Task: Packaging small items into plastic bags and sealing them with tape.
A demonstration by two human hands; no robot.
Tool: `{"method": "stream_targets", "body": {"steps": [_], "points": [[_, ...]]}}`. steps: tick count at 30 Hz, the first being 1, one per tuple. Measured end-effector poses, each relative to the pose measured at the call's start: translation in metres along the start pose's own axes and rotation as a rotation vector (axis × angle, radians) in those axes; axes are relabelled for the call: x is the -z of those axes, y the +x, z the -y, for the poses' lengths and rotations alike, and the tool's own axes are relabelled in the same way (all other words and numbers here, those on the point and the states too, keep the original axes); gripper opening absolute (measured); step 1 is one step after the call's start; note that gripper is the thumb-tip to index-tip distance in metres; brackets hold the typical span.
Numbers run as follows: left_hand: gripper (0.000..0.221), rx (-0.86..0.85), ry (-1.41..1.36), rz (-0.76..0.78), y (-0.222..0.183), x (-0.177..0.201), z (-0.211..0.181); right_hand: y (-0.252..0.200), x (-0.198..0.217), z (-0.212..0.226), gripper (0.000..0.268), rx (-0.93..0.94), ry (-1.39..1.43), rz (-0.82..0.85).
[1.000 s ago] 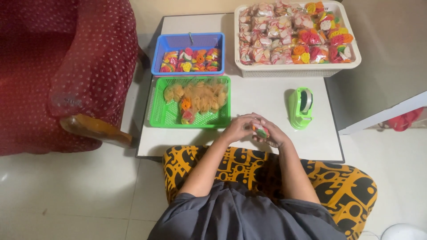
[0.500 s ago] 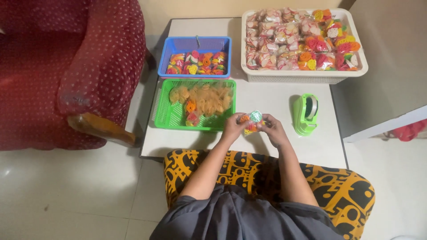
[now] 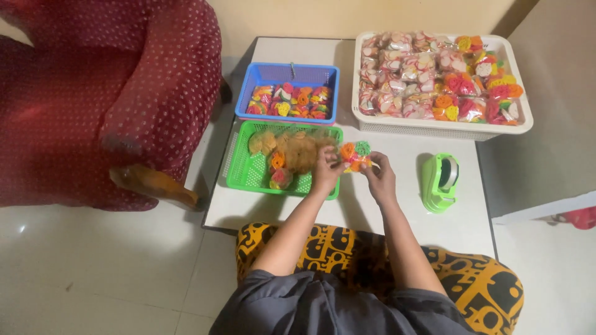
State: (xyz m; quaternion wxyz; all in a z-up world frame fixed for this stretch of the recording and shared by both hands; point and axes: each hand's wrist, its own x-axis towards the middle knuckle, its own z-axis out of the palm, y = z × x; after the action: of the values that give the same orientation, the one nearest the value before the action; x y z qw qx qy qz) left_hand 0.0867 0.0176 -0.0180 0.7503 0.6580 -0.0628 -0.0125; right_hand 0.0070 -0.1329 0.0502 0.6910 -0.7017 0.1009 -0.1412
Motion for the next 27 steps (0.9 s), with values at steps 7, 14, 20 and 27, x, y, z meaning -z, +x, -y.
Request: {"method": "stream_targets", "body": {"steps": [7,14,20,27], "points": [[0.036,-0.142,0.129,-0.129,0.098,0.036,-0.014,0.078,-0.043,0.008,0.039,0.181,-0.197,0.065],[0.027,-0.162,0.385,-0.217,0.215,0.07,0.035,0.163,-0.087,-0.005,0.057,0.243,-0.332,0.193],[0.018,0.022,0.733,-0.232,0.257,0.081,0.065,0.22,-0.097,-0.058,0.054,0.214,-0.577,0.296],[0.018,0.168,1.027,-0.118,0.308,0.096,0.149,0.247,-0.105,-0.104,0.036,0.263,-1.208,0.31]]}}
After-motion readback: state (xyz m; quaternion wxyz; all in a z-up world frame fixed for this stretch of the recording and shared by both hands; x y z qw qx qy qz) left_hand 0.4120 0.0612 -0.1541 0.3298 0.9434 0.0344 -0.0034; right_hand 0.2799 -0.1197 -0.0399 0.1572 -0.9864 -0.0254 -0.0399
